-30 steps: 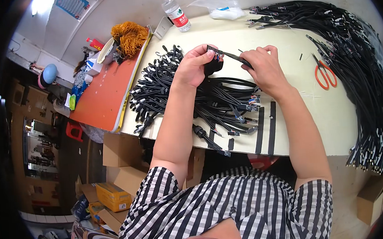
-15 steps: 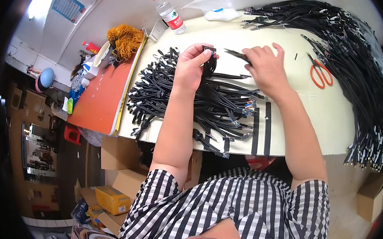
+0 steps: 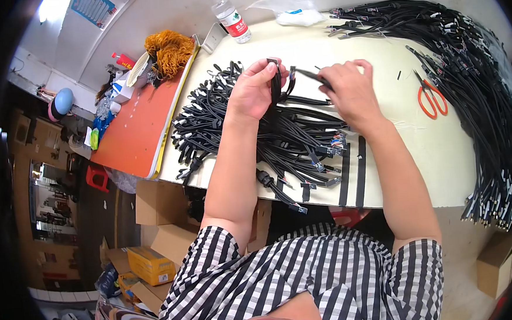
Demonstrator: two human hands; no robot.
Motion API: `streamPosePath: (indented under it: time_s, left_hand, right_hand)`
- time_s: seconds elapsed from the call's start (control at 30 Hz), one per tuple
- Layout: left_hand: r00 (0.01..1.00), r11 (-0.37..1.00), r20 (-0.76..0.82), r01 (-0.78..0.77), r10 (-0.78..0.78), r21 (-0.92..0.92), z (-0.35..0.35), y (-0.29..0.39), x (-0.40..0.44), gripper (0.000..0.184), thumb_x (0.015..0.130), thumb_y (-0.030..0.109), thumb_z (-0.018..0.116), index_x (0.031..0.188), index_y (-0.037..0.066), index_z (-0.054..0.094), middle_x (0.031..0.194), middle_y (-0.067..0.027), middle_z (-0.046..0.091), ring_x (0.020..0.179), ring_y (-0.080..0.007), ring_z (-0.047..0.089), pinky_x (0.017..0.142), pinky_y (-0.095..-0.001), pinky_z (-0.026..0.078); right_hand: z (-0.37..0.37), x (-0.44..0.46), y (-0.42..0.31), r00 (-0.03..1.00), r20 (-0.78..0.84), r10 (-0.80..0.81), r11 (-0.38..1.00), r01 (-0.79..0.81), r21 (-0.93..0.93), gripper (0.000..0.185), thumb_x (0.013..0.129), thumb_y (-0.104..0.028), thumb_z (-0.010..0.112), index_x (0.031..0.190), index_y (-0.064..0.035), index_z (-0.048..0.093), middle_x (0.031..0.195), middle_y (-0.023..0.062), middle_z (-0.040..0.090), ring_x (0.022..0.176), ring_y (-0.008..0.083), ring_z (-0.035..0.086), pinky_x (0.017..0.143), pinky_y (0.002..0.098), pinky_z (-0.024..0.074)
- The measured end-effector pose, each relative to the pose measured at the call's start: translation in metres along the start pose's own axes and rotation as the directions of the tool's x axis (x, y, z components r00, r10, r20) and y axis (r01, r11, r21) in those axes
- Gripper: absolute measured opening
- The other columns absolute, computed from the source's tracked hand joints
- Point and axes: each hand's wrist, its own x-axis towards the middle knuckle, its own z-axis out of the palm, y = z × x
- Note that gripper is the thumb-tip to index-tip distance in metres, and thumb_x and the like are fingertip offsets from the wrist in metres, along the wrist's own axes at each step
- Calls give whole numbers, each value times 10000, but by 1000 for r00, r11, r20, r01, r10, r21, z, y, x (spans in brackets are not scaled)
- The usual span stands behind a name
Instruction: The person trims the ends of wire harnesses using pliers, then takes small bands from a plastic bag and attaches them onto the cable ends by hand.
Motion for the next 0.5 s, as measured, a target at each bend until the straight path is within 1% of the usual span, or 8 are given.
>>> streamPosePath:
  time_s: [0.03,0.07,0.1,0.17,0.2,0.27,0.3,0.5]
  left_hand:
    - [1000,1000,1,-2,2,-2,3,1,-1,162,898,81,648,1043,11,663,913,-53,685,866,-143,652,796,-291,527]
    - [997,991,-53,-43,50,126,7,1,-2,175,895,92,655,1052,15,665,918,-52,685,885,-140,647,809,-296,523]
    - [990,965,-102,-72,101,253,9,1,-3,188,893,103,662,1061,18,667,924,-51,686,904,-136,643,823,-300,520]
    - [994,971,-71,-61,79,232,6,-3,-1,187,871,79,687,1043,13,658,912,-59,687,861,-135,649,801,-292,531]
    - [993,967,-69,-79,98,241,9,-5,0,177,861,54,691,1028,11,649,902,-64,687,836,-137,652,782,-285,537]
    - [990,965,-76,-95,117,245,13,-9,0,156,844,1,693,984,11,625,879,-76,686,773,-140,659,730,-264,545]
    - [991,964,-74,-93,115,248,13,-9,1,156,844,1,693,984,11,625,879,-76,686,773,-140,659,730,-264,545]
    - [993,954,-54,-84,103,287,10,-7,0,148,850,15,695,981,15,628,881,-76,690,790,-140,663,739,-264,544]
  right_hand:
    - [-2,-1,1,995,-62,75,995,-79,-57,229,850,-123,658,1071,-111,598,962,31,622,962,212,560,1022,426,267]
    - [-4,0,2,981,-127,144,981,-158,-112,250,855,-123,652,1097,-115,592,998,34,619,987,211,555,1043,437,249]
    - [-5,0,3,982,-125,141,981,-156,-117,250,855,-123,652,1097,-115,592,998,34,619,987,211,555,1043,437,249]
    - [-9,0,3,982,-160,100,984,-121,-132,234,864,-156,644,1091,-148,590,982,19,611,969,209,553,1046,467,241]
    - [-7,-1,2,990,-82,117,986,-126,-113,277,868,-137,632,1141,-132,580,1032,27,609,1023,214,548,1080,464,210]
    - [-4,-1,-4,997,-19,78,991,-80,-111,278,866,-135,635,1138,-135,582,1016,20,613,1018,209,550,1074,466,222]
    - [-1,-1,-6,998,-9,58,993,-58,-104,275,865,-136,636,1135,-135,582,1011,19,614,1017,206,550,1072,465,227]
    - [2,0,-7,996,-5,84,992,-84,-95,242,869,-156,640,1104,-124,595,993,22,618,1011,204,551,1062,455,242]
